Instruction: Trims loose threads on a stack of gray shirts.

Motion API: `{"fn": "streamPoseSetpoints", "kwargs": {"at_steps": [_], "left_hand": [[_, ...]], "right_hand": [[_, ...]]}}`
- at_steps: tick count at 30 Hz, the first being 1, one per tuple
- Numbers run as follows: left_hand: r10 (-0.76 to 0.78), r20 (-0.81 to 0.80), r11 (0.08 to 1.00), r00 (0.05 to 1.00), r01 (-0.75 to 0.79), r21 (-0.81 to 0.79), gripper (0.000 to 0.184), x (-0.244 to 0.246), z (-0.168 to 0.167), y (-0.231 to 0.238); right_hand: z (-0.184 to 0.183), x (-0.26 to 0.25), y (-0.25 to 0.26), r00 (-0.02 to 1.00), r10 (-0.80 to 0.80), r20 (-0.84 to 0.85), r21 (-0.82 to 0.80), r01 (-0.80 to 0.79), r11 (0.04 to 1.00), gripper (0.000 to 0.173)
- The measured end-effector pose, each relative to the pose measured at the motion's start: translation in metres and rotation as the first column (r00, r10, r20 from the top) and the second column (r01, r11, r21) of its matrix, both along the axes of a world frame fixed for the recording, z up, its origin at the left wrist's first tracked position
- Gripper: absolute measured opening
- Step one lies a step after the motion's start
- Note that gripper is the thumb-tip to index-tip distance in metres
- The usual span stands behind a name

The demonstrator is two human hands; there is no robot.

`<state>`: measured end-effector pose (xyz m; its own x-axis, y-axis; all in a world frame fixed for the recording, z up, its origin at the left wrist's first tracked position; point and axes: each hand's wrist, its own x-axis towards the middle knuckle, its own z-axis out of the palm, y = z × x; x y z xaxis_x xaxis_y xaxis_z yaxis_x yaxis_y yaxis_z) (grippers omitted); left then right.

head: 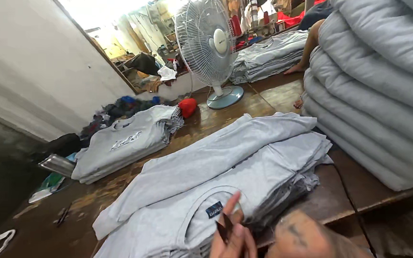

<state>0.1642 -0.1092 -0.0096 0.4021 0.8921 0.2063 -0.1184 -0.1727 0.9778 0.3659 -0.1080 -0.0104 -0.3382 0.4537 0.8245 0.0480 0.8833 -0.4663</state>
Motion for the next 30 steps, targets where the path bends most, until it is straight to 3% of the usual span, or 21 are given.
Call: {"fn": "streamPoseSetpoints", "kwargs": {"at_steps": [2,6,9,11,13,15,18,21,25,28,30], "left_hand": [[-0.031,0.168,0.996,0.985,0.044,-0.077,0.062,-0.007,-0.002,0.004],[-0.095,0.278,0.976,0.956,0.144,-0.163,0.063,-0.003,0.001,-0.001],[-0.07,0.191,0.971,0.979,0.11,-0.213,0.062,-0.005,0.001,-0.004],[0.027,-0.176,0.997,0.984,-0.014,0.074,0.057,-0.014,0.006,-0.003],[0.234,-0.491,0.894,0.84,0.013,0.448,0.047,-0.029,0.017,0.004],[0.367,-0.621,0.795,0.693,0.112,0.596,0.056,-0.039,0.028,0.01],[0.493,-0.682,0.659,0.54,0.28,0.699,0.042,-0.04,0.043,0.017],[0.543,-0.685,0.546,0.486,0.415,0.728,0.028,-0.031,0.052,0.021],[0.614,-0.651,0.474,0.447,0.452,0.756,0.028,-0.019,0.044,0.022],[0.616,-0.65,0.517,0.445,0.394,0.76,0.027,-0.025,0.039,0.026],[0.532,-0.639,0.602,0.556,0.282,0.747,0.03,-0.034,0.038,0.029]], "right_hand": [[-0.013,0.008,0.012,0.98,-0.2,-0.011,0.073,0.2,0.977,0.019],[-0.04,-0.013,0.037,0.928,-0.373,-0.019,0.114,0.372,0.921,0.02],[-0.054,-0.028,0.042,0.907,-0.407,-0.111,0.162,0.421,0.893,0.015],[-0.051,-0.025,0.032,0.939,-0.32,-0.128,0.119,0.335,0.935,0.015],[-0.052,-0.02,0.02,0.974,-0.188,-0.127,0.042,0.195,0.98,0.015],[-0.054,-0.012,0.015,0.988,-0.1,-0.118,-0.023,0.098,0.995,0.014],[-0.05,-0.003,0.013,0.993,-0.096,-0.065,-0.04,0.094,0.995,0.014],[-0.045,0.001,0.011,0.988,-0.155,-0.008,-0.002,0.155,0.988,0.013],[-0.039,-0.002,0.006,0.985,-0.173,0.003,0.053,0.173,0.983,0.014],[-0.028,0.0,-0.005,1.0,-0.015,0.027,0.013,0.015,1.0,0.022],[-0.022,0.004,-0.007,0.999,-0.037,0.038,0.01,0.036,0.999,0.041]]}}
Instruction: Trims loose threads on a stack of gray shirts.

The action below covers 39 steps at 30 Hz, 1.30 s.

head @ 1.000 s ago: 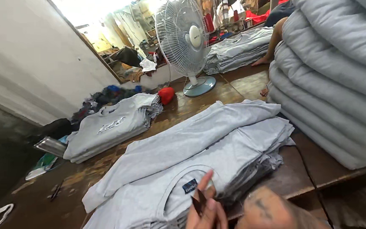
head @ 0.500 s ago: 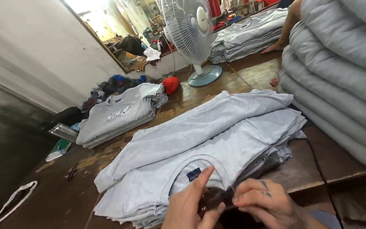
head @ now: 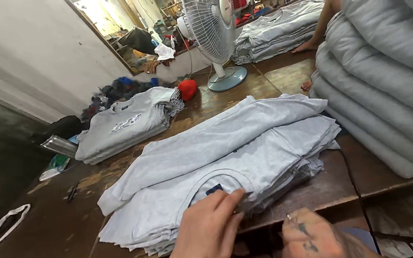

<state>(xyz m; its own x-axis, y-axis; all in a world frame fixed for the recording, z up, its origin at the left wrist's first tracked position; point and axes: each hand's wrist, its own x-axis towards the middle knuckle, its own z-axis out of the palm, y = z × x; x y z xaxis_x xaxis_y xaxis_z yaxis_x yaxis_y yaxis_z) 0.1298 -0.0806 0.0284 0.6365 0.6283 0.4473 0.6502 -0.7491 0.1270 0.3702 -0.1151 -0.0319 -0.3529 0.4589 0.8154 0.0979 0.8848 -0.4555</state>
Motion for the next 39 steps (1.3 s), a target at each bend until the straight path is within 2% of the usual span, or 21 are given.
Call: {"fn": "streamPoseSetpoints", "kwargs": {"at_steps": [1,3,6,9,12,15,19,23,26,29,32,34,35,36,37,38,39], "left_hand": [[-0.007,0.115,0.998,0.993,0.014,-0.059,0.034,-0.004,-0.001,0.002],[0.01,0.327,0.99,0.945,0.035,-0.133,0.04,-0.008,-0.007,0.007],[0.105,0.479,0.981,0.872,-0.011,-0.195,0.041,-0.008,-0.024,0.01],[0.122,0.484,0.972,0.866,-0.006,-0.234,0.041,-0.013,-0.035,0.008],[0.089,0.504,0.97,0.859,0.04,-0.239,0.042,-0.015,-0.038,0.006],[0.062,0.484,0.973,0.873,0.056,-0.224,0.042,-0.016,-0.04,0.008],[0.044,0.396,0.978,0.917,0.041,-0.205,0.041,-0.017,-0.035,0.008],[-0.059,0.139,0.995,0.989,0.069,-0.072,0.033,-0.011,-0.016,0.003],[-0.103,-0.019,0.995,0.994,0.103,0.004,0.031,0.001,-0.001,-0.004],[-0.054,-0.091,0.996,0.994,0.061,0.071,0.031,0.01,-0.003,-0.004],[0.022,-0.075,0.996,0.997,-0.015,0.084,0.032,0.006,-0.005,0.0],[0.043,0.024,0.999,0.999,-0.044,0.03,0.034,-0.002,-0.006,0.003],[0.052,0.089,0.999,0.995,-0.052,-0.002,0.037,-0.004,-0.009,0.004],[0.058,0.135,0.998,0.989,-0.055,-0.025,0.039,-0.005,-0.012,0.004],[0.056,0.159,0.998,0.986,-0.053,-0.024,0.038,-0.004,-0.017,0.004],[0.048,0.156,0.999,0.987,-0.047,-0.012,0.034,0.001,-0.023,0.004],[0.028,0.149,0.999,0.988,-0.03,0.014,0.027,0.006,-0.029,0.004]], "right_hand": [[0.0,0.001,0.004,0.996,-0.089,-0.002,0.033,0.089,0.995,0.044],[-0.001,-0.001,0.02,0.956,-0.294,-0.018,0.081,0.294,0.952,0.038],[-0.01,-0.013,0.046,0.893,-0.444,0.076,0.111,0.435,0.894,0.028],[-0.027,-0.022,0.052,0.888,-0.453,0.082,0.14,0.439,0.887,0.021],[-0.031,-0.016,0.046,0.959,-0.281,-0.032,-0.028,0.28,0.959,0.028],[-0.031,-0.009,0.041,0.988,-0.137,-0.076,-0.114,0.128,0.985,0.039],[-0.027,0.001,0.027,0.999,0.048,-0.006,-0.138,-0.048,0.989,0.036],[-0.014,0.009,0.018,0.993,0.007,0.117,-0.061,0.0,0.998,0.031],[-0.007,0.008,0.016,0.994,0.031,0.108,-0.042,-0.027,0.999,0.029],[-0.005,0.0,0.015,0.995,0.049,0.083,-0.017,-0.047,0.999,0.028],[0.008,-0.002,0.005,0.986,0.111,0.125,-0.048,-0.105,0.993,0.031],[0.014,0.0,0.006,0.983,0.038,0.179,-0.015,-0.036,0.999,0.046],[0.016,0.001,0.013,0.976,-0.072,0.204,0.043,0.064,0.997,0.05],[0.02,0.002,0.025,0.955,-0.196,0.223,0.112,0.174,0.978,0.048],[0.026,0.002,0.04,0.928,-0.279,0.247,0.165,0.243,0.956,0.039],[0.031,0.0,0.055,0.912,-0.299,0.282,0.18,0.256,0.95,0.027],[0.033,-0.002,0.068,0.895,-0.267,0.357,0.167,0.22,0.961,0.028]]}}
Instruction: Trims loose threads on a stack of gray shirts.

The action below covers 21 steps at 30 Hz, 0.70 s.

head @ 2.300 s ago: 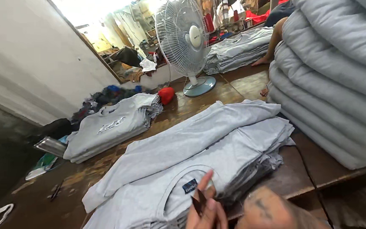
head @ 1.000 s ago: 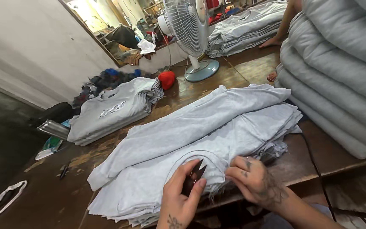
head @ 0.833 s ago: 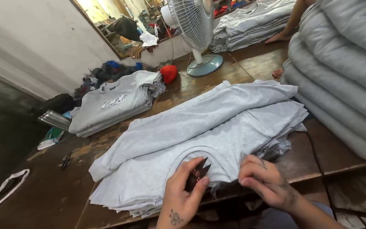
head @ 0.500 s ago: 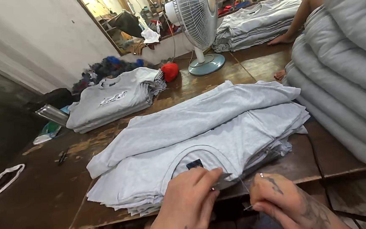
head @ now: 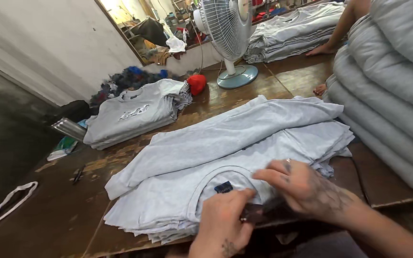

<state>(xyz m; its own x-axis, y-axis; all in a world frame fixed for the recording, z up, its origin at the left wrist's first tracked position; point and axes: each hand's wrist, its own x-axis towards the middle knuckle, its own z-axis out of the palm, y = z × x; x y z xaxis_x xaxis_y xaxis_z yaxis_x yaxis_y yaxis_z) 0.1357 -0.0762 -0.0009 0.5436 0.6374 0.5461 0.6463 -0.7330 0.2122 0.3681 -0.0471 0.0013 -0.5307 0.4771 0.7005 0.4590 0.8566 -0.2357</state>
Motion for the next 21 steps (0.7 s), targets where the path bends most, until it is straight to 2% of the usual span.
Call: {"fn": "streamPoseSetpoints", "kwargs": {"at_steps": [1,2,5,7,9,11,13,15,17,19,21], "left_hand": [[-0.027,0.006,0.999,1.0,0.026,0.044,0.02,0.005,-0.006,0.002],[-0.063,0.029,0.996,0.998,0.06,0.069,0.015,0.009,-0.011,0.005],[-0.149,0.11,0.989,0.983,0.151,-0.008,0.011,0.009,-0.016,0.011],[-0.184,0.154,0.979,0.971,0.196,-0.064,0.01,0.006,-0.019,0.012],[-0.191,0.197,0.969,0.962,0.217,-0.121,0.013,0.005,-0.022,0.01],[-0.132,0.276,0.953,0.952,0.199,-0.229,0.021,0.007,-0.021,0.005],[-0.022,0.389,0.905,0.921,0.184,-0.384,0.029,0.01,-0.017,0.002],[0.066,0.428,0.838,0.901,0.183,-0.514,0.032,0.013,-0.009,0.004],[0.108,0.363,0.78,0.925,0.148,-0.608,0.037,0.019,0.004,0.009],[0.103,0.233,0.777,0.967,0.068,-0.625,0.036,0.03,0.013,0.016],[0.094,0.122,0.814,0.988,-0.006,-0.58,0.027,0.039,0.015,0.02]], "right_hand": [[0.002,-0.003,0.01,0.994,0.058,0.096,-0.051,-0.054,0.997,0.037],[0.003,-0.005,0.017,0.972,0.119,0.204,-0.106,-0.099,0.989,0.038],[0.02,-0.002,0.02,0.869,0.155,0.469,-0.181,-0.077,0.98,0.02],[0.031,0.006,0.017,0.841,0.114,0.528,-0.171,-0.027,0.985,0.015],[0.022,0.013,0.021,0.898,0.043,0.439,-0.039,-0.029,0.999,0.007],[-0.002,0.012,0.028,0.967,-0.065,0.245,0.185,0.019,0.983,0.015],[-0.026,0.008,0.031,0.987,-0.149,0.057,0.301,0.125,0.945,0.024],[-0.044,0.002,0.028,0.974,-0.211,-0.077,0.315,0.225,0.922,0.027],[-0.053,-0.004,0.024,0.955,-0.252,-0.154,0.291,0.288,0.912,0.027],[-0.057,-0.008,0.02,0.948,-0.265,-0.179,0.265,0.306,0.914,0.024],[-0.058,-0.009,0.019,0.954,-0.248,-0.168,0.236,0.283,0.93,0.024]]}}
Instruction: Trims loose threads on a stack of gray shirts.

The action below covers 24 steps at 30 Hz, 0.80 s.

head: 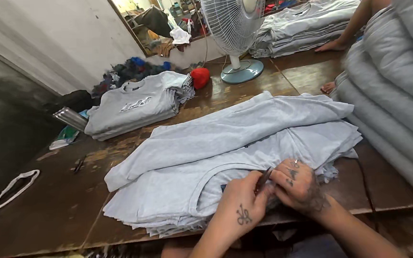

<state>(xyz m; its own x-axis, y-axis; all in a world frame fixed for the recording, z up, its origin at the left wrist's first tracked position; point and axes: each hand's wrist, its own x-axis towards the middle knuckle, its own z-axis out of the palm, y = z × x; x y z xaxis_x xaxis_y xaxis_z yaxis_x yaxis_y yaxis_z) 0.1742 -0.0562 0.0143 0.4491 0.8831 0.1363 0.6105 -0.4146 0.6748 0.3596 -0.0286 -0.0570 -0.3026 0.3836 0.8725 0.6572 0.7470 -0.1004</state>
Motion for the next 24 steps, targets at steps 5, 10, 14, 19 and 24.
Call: {"fn": "streamPoseSetpoints", "kwargs": {"at_steps": [5,10,14,19,24], "left_hand": [[-0.04,0.201,0.997,0.979,0.053,-0.059,0.023,-0.014,-0.015,-0.007],[-0.156,0.393,0.981,0.906,0.096,0.168,0.032,-0.025,-0.041,-0.017],[-0.17,0.317,0.94,0.933,0.057,0.337,0.026,-0.021,-0.046,-0.037],[-0.326,0.023,0.884,0.945,0.296,0.362,0.014,-0.028,-0.026,-0.05],[-0.042,-0.219,0.888,0.975,0.137,0.44,0.045,-0.035,-0.005,-0.036]], "right_hand": [[0.001,0.012,-0.002,0.994,0.111,0.023,-0.088,-0.109,0.99,0.037],[0.01,0.014,-0.008,0.988,0.15,0.037,-0.212,-0.139,0.967,0.075],[0.011,0.003,-0.024,0.989,0.147,0.011,-0.25,-0.139,0.958,0.038],[-0.002,0.011,-0.035,0.941,0.262,-0.215,-0.141,-0.296,0.945,0.02],[-0.005,0.016,-0.045,0.955,0.229,-0.189,-0.123,-0.255,0.959,0.022]]}}
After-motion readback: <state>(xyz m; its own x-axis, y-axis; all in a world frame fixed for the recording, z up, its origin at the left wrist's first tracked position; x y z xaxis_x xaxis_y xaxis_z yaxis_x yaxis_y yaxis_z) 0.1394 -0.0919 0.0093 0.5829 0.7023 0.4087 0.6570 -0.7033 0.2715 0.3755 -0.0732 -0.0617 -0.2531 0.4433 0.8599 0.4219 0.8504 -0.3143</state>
